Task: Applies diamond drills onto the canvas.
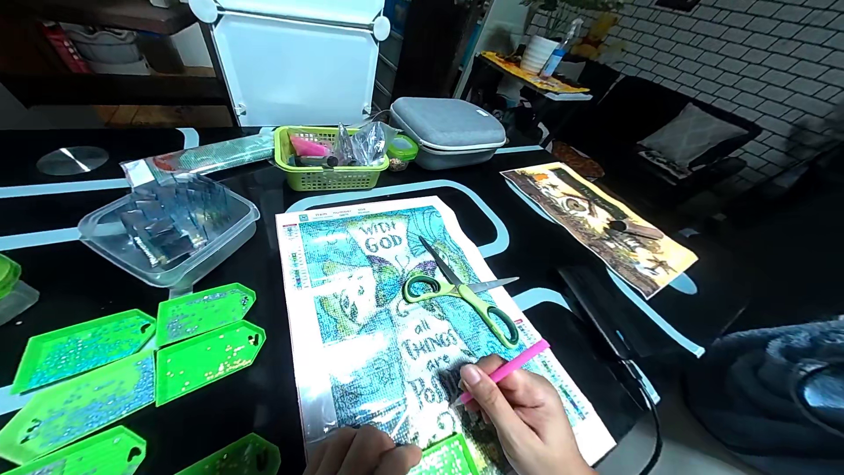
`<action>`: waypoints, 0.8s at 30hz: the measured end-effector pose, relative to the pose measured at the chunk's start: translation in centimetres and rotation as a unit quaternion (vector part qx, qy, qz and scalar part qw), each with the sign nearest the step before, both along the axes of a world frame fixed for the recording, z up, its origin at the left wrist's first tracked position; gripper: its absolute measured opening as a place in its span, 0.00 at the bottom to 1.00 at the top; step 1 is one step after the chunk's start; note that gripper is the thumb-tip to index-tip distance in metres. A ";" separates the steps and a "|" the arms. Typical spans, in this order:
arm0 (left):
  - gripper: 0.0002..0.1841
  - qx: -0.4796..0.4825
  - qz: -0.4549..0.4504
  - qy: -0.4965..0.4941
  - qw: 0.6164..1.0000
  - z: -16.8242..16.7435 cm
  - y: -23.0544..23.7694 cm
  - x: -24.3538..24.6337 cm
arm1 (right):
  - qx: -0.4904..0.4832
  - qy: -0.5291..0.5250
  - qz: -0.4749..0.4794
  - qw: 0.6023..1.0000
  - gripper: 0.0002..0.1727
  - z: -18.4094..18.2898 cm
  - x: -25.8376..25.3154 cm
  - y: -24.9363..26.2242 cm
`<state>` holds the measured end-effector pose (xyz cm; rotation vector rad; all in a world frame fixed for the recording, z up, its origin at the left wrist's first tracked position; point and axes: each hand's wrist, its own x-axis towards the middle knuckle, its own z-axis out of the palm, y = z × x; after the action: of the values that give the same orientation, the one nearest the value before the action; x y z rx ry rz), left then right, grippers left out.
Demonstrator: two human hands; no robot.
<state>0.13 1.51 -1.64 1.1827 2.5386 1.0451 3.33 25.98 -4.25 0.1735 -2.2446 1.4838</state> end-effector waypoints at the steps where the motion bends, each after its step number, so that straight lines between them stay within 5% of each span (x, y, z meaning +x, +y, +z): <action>1: 0.25 0.003 0.000 0.000 1.000 -0.1 0.0 0.0 | 0.007 0.001 0.003 1.000 0.16 0.0 0.0 0.1; 11: 0.25 0.001 0.004 0.002 1.000 0.1 0.0 0.1 | 0.115 0.041 0.005 0.993 0.16 -0.2 0.3 0.2; 18: 0.25 0.005 0.001 0.001 1.000 0.1 -0.1 0.0 | -0.045 -0.025 0.021 0.998 0.14 1.1 1.2 0.0; 24: 0.24 0.005 0.002 0.001 1.000 0.0 -0.1 0.1 | 0.027 0.004 0.079 0.996 0.16 1.1 2.8 -2.3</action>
<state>0.19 1.44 -1.65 1.1814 2.5413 1.0583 6.15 23.72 -3.11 0.3815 -2.3120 1.4992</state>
